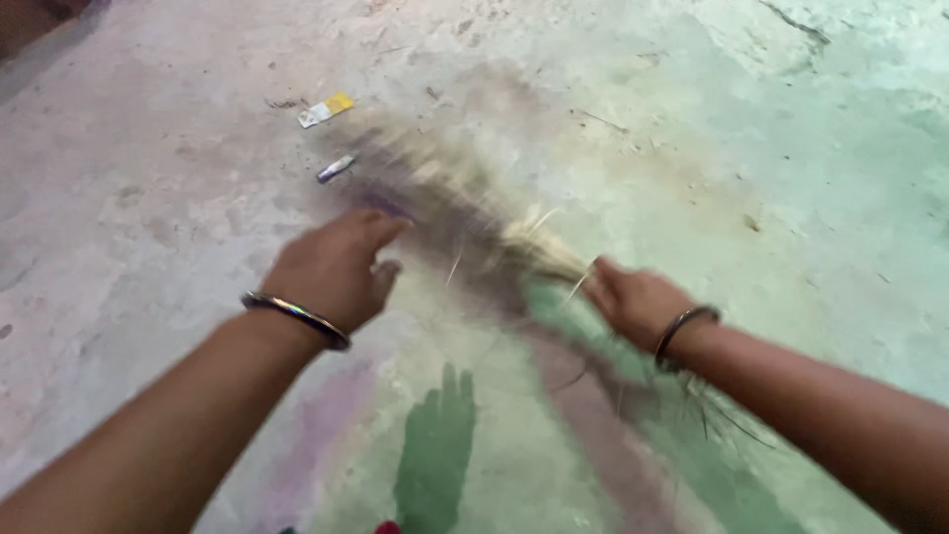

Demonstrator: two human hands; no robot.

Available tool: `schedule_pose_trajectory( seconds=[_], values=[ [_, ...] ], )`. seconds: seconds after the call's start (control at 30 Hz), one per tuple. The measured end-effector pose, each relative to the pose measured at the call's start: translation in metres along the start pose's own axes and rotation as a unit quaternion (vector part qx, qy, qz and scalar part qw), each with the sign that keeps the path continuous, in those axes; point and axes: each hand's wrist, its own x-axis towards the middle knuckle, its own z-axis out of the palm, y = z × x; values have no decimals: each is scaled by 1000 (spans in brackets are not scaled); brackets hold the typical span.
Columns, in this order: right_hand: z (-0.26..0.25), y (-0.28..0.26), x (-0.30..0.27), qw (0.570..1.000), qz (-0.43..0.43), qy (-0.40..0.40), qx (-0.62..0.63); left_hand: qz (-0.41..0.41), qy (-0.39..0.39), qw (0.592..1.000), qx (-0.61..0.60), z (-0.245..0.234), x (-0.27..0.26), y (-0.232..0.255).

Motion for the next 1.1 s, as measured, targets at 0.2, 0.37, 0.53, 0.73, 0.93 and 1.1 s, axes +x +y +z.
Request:
schedule_pose_trajectory(
  seconds=[0.2, 0.37, 0.53, 0.73, 0.93, 1.1],
  values=[
    [27, -60, 8, 956, -114, -193, -189, 4, -14, 998, -65, 29, 12, -8],
    [-1, -39, 75, 984, 87, -105, -111, -38, -73, 996, -34, 28, 6, -14],
    [-20, -46, 84, 995, 84, -11, -56, -49, -64, 996, -36, 29, -8, -25],
    [59, -106, 19, 980, -134, -142, -36, -76, -26, 995, -53, 24, -4, -39],
    [73, -110, 50, 975, -49, -179, -125, -114, -47, 991, -49, 23, -13, -45],
    [17, -52, 108, 995, 87, 37, -44, -108, -74, 991, -24, 22, -41, -51]
  ],
)
